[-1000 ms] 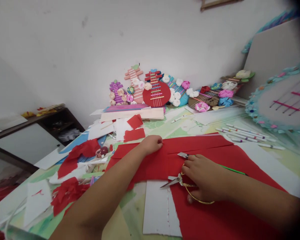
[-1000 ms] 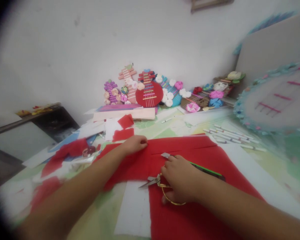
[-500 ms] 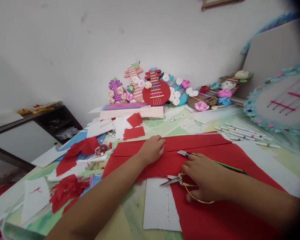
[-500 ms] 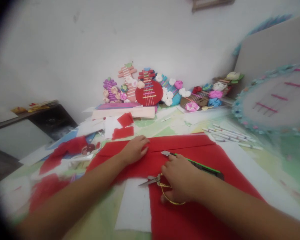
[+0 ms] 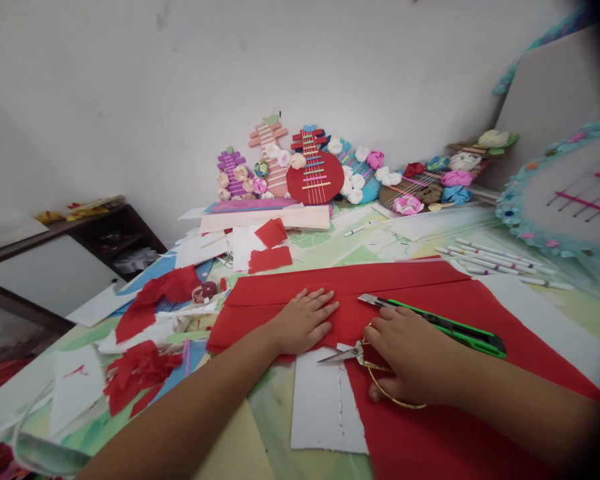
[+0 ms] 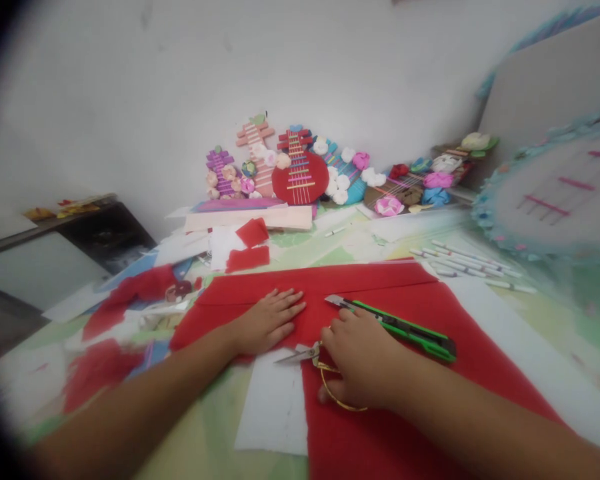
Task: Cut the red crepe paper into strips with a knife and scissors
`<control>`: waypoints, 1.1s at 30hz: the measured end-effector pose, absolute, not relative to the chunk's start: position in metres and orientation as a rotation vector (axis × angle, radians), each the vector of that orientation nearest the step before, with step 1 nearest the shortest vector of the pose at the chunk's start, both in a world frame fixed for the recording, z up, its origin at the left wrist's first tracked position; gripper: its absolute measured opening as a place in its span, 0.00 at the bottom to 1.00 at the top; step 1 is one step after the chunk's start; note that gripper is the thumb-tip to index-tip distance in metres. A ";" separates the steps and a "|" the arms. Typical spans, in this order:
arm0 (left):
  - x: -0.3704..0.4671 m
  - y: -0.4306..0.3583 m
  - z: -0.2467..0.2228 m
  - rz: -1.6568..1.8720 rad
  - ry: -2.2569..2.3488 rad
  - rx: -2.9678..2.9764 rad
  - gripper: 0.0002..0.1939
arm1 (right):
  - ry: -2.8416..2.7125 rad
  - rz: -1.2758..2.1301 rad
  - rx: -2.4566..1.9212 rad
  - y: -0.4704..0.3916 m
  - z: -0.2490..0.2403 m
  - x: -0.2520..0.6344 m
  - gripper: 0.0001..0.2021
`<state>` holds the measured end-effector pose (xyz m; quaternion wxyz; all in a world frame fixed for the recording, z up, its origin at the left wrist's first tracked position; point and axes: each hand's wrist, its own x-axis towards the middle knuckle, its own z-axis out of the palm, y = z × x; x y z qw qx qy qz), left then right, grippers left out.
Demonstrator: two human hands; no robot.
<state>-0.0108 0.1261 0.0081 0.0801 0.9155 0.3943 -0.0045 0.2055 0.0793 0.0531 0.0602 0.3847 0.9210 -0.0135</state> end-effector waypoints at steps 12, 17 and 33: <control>-0.011 0.126 0.015 0.080 1.169 2.631 0.21 | 2.862 -0.146 1.089 0.091 0.048 0.212 0.18; -0.017 0.121 0.025 0.299 1.152 2.602 0.17 | 2.804 -0.456 1.083 0.103 0.056 0.220 0.19; -0.033 0.094 0.039 0.530 1.154 2.801 0.23 | 2.520 -1.091 0.910 0.150 0.075 0.227 0.24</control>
